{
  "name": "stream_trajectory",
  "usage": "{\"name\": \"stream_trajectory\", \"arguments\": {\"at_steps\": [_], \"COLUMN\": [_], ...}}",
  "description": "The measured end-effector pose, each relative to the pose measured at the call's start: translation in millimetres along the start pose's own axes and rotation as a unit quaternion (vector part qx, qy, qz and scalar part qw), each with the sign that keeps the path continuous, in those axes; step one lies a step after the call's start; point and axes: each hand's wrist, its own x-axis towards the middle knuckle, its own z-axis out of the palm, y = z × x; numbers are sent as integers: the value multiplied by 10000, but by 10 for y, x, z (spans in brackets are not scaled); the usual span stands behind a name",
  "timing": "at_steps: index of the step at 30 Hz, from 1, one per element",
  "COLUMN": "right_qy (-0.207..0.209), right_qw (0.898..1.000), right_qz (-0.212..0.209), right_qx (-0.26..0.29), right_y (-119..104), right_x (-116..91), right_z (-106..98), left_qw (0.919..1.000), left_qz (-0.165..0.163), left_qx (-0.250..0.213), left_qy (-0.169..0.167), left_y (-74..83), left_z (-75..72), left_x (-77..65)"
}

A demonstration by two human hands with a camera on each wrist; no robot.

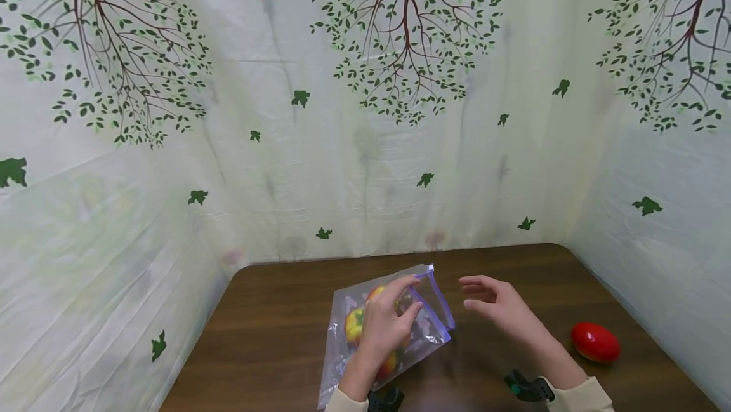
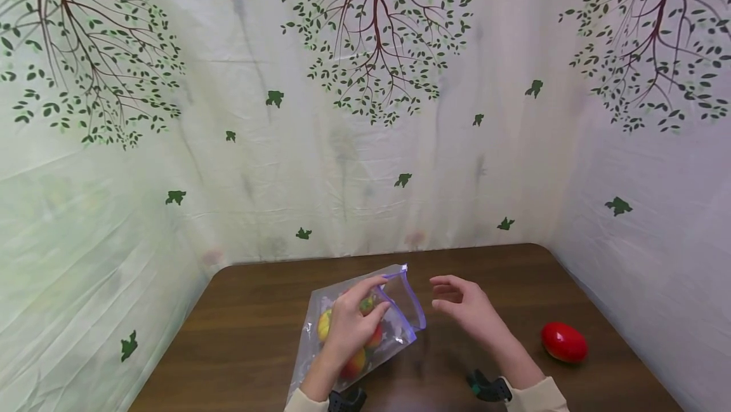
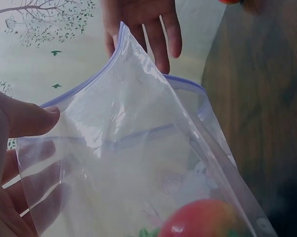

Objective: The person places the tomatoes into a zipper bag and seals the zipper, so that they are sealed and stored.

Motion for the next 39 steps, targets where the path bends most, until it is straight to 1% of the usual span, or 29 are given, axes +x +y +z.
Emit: {"name": "stream_trajectory", "arguments": {"at_steps": [5, 12, 18, 23, 30, 35, 39], "right_qy": [166, 511, 753, 1052, 1241, 1315, 1437], "right_qw": [9996, 9964, 9935, 9878, 9807, 9761, 9683], "right_qz": [-5, 352, 308, 234, 400, 488, 597], "right_qx": [-215, -580, -793, -1128, -1457, -1663, -1954], "right_y": [32, 72, 101, 151, 232, 328, 421], "right_x": [-105, -244, -357, -431, -528, -596, -663], "right_z": [-163, -337, -485, -618, -751, -809, -892], "left_qw": [9999, 10000, 10000, 9999, 9996, 9999, 9999], "left_qz": [-83, 4, 42, 31, -89, -13, 45], "left_qx": [-16, -78, -82, -139, -234, -160, -159], "left_qy": [-57, 3, 3, -20, -94, -41, -16], "left_y": [12, 1, -15, -16, 1, 8, 14], "left_z": [-7, -8, -17, -26, -33, -18, -7], "left_x": [3, -8, -10, -5, -9, -12, -9]}}
